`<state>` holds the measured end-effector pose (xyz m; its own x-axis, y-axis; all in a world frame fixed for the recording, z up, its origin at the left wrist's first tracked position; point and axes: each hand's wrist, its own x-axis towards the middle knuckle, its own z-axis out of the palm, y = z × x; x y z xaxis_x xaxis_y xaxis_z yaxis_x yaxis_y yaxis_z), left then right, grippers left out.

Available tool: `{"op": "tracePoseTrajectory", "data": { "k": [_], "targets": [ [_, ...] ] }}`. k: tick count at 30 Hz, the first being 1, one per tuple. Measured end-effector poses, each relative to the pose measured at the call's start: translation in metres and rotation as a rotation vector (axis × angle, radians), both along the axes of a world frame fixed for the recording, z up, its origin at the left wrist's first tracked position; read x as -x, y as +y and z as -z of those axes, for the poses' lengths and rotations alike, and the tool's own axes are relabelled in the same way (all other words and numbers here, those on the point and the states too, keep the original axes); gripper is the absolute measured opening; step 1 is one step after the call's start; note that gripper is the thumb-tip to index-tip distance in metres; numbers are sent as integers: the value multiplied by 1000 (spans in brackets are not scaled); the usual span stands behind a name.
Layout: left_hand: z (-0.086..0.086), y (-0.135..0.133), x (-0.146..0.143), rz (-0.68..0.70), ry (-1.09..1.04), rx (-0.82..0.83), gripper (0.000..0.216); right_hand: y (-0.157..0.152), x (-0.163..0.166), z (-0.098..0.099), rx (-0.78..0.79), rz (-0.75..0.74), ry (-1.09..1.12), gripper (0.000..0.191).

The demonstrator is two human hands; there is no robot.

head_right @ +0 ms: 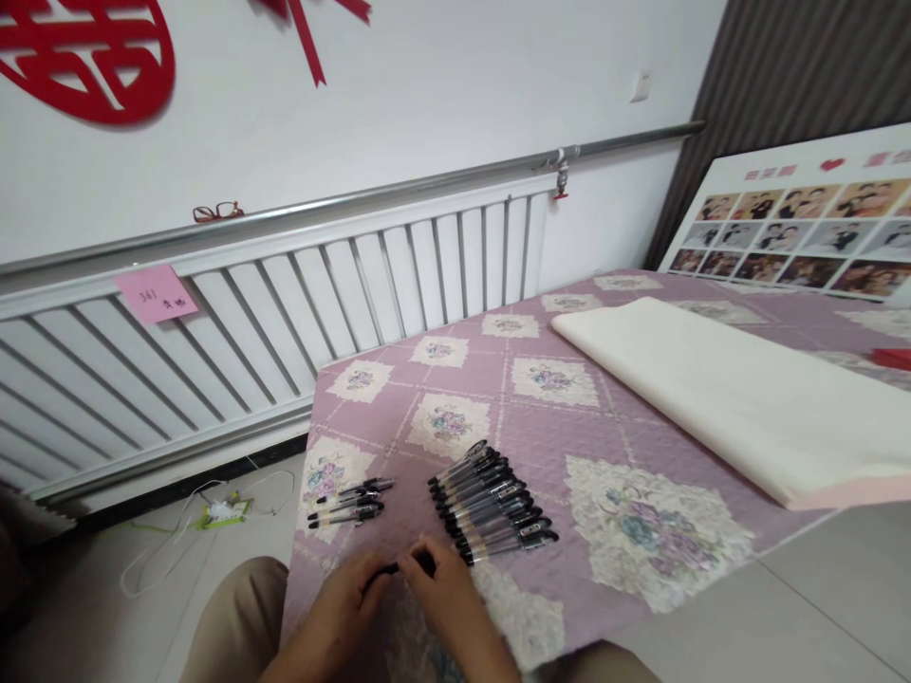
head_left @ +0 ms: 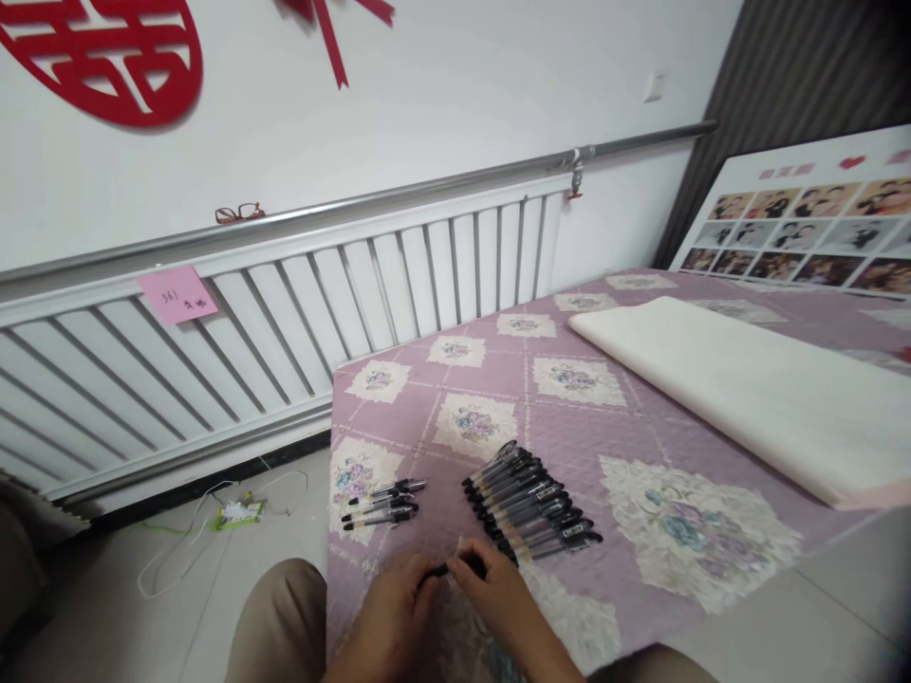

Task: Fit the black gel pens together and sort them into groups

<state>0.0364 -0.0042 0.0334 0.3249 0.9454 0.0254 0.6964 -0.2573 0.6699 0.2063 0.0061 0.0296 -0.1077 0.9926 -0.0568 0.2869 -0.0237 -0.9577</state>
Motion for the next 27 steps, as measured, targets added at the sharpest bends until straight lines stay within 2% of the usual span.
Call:
{"op": "tracePoseTrajectory", "data": {
  "k": [12,19,22,27],
  "targets": [
    [-6,0,-1,3,18,-4,23,0,-1,3,-45,-23,-58,25],
    [-3,1,0,11,13,-7,22,-1,-2,5,-41,-63,6,13],
    [-5,2,0,28,7,-14,22,0,-2,6,-3,-36,38,21],
    [-7,2,-2,29,15,-45,23,0,-1,-1,-8,-33,-31,21]
  ]
}}
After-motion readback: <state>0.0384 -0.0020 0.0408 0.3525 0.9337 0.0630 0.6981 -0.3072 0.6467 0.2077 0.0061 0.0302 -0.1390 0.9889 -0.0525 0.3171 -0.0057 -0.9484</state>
